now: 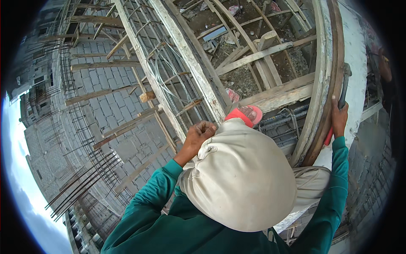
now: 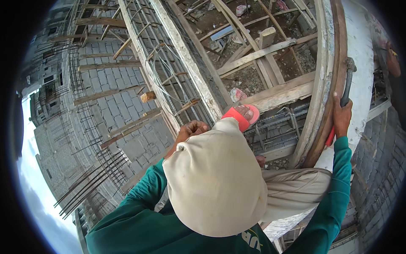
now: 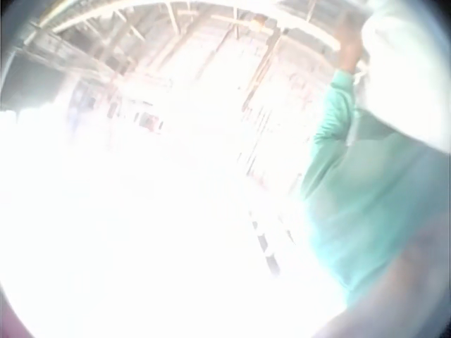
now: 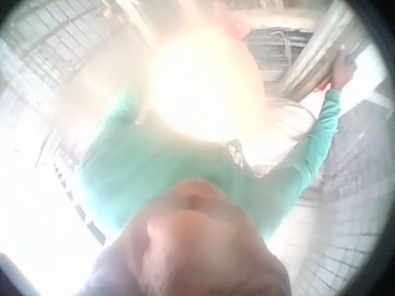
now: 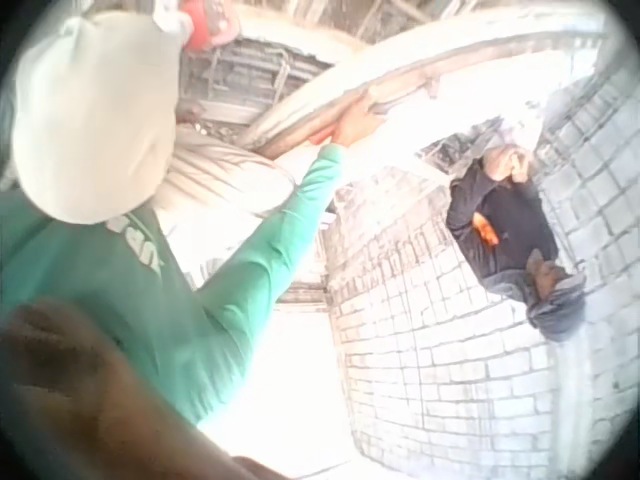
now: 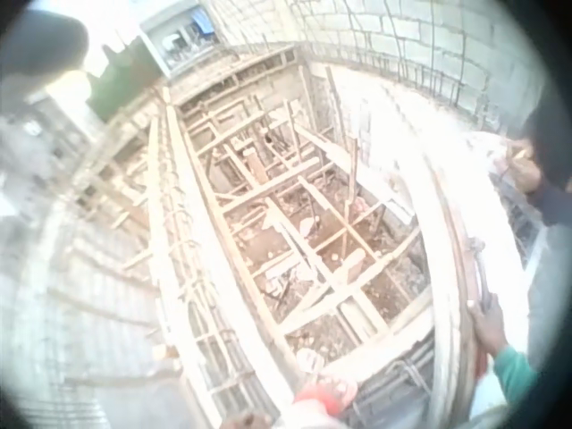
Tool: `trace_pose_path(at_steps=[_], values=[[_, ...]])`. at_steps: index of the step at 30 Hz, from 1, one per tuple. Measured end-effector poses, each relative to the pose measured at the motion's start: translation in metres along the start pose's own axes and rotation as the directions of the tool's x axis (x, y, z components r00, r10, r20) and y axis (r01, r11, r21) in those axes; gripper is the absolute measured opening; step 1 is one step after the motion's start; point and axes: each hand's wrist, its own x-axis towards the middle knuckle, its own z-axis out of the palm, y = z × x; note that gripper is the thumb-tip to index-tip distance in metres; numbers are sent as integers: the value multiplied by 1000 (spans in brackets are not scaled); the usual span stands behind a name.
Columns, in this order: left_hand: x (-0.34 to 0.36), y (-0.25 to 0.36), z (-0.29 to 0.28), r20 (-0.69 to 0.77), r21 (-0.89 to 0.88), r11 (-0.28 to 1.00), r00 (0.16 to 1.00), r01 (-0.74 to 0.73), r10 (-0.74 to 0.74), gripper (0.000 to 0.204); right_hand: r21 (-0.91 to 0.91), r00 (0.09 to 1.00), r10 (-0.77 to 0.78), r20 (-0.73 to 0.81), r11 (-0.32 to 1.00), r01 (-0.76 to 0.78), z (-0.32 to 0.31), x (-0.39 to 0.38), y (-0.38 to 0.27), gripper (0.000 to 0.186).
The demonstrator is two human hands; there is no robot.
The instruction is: Installing and securing wooden formwork for a concrete beam using a hammer and tape measure.
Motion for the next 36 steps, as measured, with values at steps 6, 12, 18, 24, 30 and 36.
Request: trace_pose_path(at_steps=[6, 12, 18, 24, 30, 36], values=[[21, -49, -38, -183, 570, 817, 954, -93, 236, 45, -281, 988, 148, 32, 950, -134, 0, 1, -21, 93], [64, -129, -82, -388, 683, 730, 866, 40, 316, 71, -190, 979, 196, -47, 961, -201, 17, -3, -34, 90], [111, -112, -41, -265, 613, 767, 964, 189, -25, 81, -134, 980, 149, -135, 977, -167, 16, -3, -10, 91], [118, -85, -24, -117, 751, 644, 989, 145, -87, 86, -104, 965, 203, -164, 970, -221, 4, -15, -22, 81], [142, -83, -11, -217, 697, 635, 942, 333, -256, 86, -99, 962, 187, -201, 973, -210, 3, -20, -15, 81], [191, -113, -17, -117, 596, 713, 918, 370, -379, 93, -128, 975, 152, -164, 976, -174, 21, -19, -24, 89]])
